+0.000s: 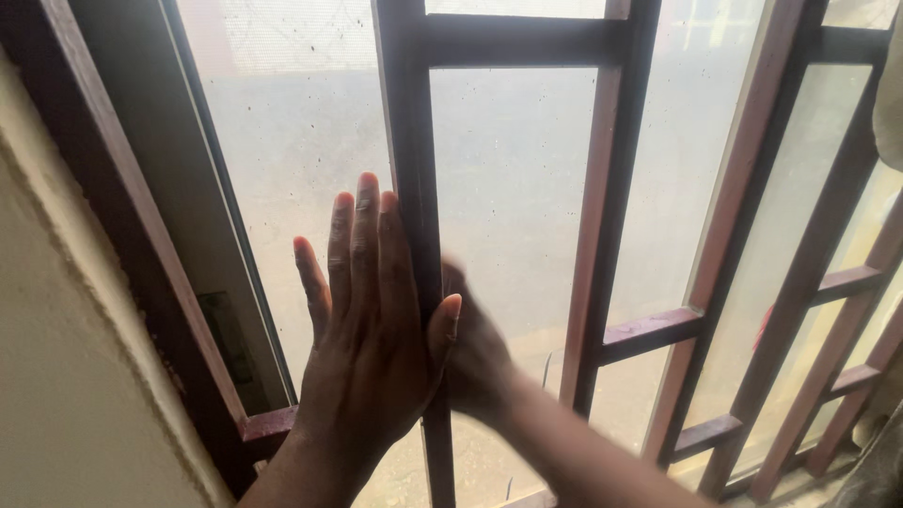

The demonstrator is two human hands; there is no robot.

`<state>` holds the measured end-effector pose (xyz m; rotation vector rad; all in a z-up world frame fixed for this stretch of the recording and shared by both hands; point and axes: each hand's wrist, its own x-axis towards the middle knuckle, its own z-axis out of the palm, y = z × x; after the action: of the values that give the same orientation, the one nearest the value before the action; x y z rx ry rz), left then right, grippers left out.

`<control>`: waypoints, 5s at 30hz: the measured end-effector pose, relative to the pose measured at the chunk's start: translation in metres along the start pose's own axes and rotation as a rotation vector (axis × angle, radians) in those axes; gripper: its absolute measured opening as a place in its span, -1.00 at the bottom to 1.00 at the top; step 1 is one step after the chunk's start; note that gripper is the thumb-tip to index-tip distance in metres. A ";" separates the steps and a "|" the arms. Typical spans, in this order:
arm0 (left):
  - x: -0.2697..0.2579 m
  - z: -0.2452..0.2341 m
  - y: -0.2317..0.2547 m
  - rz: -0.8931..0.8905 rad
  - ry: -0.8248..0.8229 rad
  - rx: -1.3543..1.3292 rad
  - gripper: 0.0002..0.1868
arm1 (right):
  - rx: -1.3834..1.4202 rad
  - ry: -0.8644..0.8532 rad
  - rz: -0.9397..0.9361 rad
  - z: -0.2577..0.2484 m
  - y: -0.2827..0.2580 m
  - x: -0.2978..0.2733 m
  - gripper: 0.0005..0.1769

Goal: The person wipes the metal window frame with a cloth. They then move to a table, dip the cloth into a yellow bowl of water, wring it out, and return to wipe the window frame again.

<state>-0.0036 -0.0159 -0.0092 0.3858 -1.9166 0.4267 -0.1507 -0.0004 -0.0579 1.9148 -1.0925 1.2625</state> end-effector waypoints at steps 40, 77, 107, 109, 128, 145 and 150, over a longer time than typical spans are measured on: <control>0.003 -0.004 0.017 -0.106 -0.014 0.121 -0.20 | -0.171 0.568 0.027 -0.028 0.034 0.040 -0.45; 0.001 -0.014 -0.004 -0.235 0.073 -0.119 0.20 | -0.633 0.192 -0.140 -0.048 0.040 0.125 -0.66; 0.003 -0.016 0.002 -0.259 -0.006 -0.049 0.06 | -0.426 0.355 0.390 -0.034 0.042 0.064 -0.51; 0.004 -0.017 0.001 -0.245 -0.003 -0.073 0.04 | -0.424 0.311 0.019 -0.033 0.026 0.078 -0.54; 0.008 -0.014 0.006 -0.301 0.018 -0.056 0.08 | -0.416 -0.124 -0.164 -0.035 -0.015 0.045 -0.46; 0.012 -0.025 0.006 -0.346 0.096 -0.065 0.22 | 1.926 -0.377 1.282 -0.003 -0.004 0.065 -0.52; 0.014 -0.024 0.005 -0.371 0.114 -0.033 0.27 | 2.114 0.007 1.221 -0.024 0.004 0.068 -0.52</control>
<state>0.0084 -0.0015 0.0112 0.6664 -1.6932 0.1678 -0.1497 -0.0042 0.0143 1.9506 -0.6127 4.2426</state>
